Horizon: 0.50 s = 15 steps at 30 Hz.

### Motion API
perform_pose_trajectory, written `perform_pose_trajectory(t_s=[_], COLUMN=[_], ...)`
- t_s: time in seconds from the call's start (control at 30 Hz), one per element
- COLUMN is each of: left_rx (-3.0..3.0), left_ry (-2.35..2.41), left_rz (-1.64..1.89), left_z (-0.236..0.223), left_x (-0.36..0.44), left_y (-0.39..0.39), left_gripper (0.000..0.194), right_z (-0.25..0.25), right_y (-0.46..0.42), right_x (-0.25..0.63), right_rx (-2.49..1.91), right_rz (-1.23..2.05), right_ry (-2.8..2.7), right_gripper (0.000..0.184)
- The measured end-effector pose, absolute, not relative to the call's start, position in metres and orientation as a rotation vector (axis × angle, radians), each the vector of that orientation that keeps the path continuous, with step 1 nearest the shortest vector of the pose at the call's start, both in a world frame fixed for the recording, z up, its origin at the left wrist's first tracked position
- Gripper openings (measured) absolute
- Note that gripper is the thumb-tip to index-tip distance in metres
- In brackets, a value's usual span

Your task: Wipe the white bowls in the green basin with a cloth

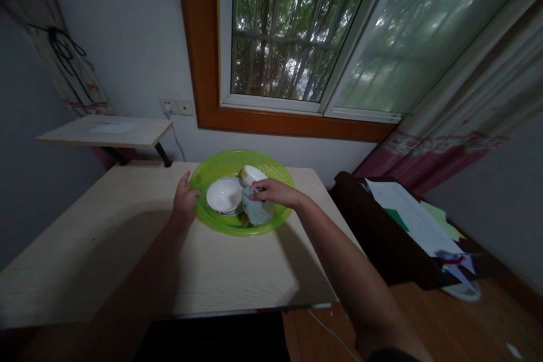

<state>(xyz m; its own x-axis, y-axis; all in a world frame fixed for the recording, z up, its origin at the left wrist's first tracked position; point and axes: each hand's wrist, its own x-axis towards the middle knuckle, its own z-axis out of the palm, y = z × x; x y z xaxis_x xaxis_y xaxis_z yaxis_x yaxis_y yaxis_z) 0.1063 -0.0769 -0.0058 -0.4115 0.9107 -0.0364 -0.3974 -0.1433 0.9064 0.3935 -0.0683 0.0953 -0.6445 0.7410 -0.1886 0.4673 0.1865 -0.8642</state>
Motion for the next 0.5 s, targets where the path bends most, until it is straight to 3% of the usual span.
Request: perform_pose_trajectory(t_s=[0.17, 0.3, 0.5], left_rx=[0.654, 0.672, 0.749], left_ry=[1.158, 1.193, 1.315], left_rz=[1.718, 1.623, 1.558], left_z=[0.005, 0.014, 0.017], left_x=[0.091, 0.076, 0.057], left_y=[-0.076, -0.079, -0.072], left_gripper=[0.093, 0.098, 0.091], right_z=[0.094, 0.087, 0.075], right_y=[-0.043, -0.018, 0.016], right_x=[0.409, 0.414, 0.396], right_rx=[-1.191, -1.18, -1.355], right_rz=[1.329, 1.247, 0.977], right_ry=[-1.682, -1.418, -1.492], right_gripper=[0.041, 0.037, 0.031])
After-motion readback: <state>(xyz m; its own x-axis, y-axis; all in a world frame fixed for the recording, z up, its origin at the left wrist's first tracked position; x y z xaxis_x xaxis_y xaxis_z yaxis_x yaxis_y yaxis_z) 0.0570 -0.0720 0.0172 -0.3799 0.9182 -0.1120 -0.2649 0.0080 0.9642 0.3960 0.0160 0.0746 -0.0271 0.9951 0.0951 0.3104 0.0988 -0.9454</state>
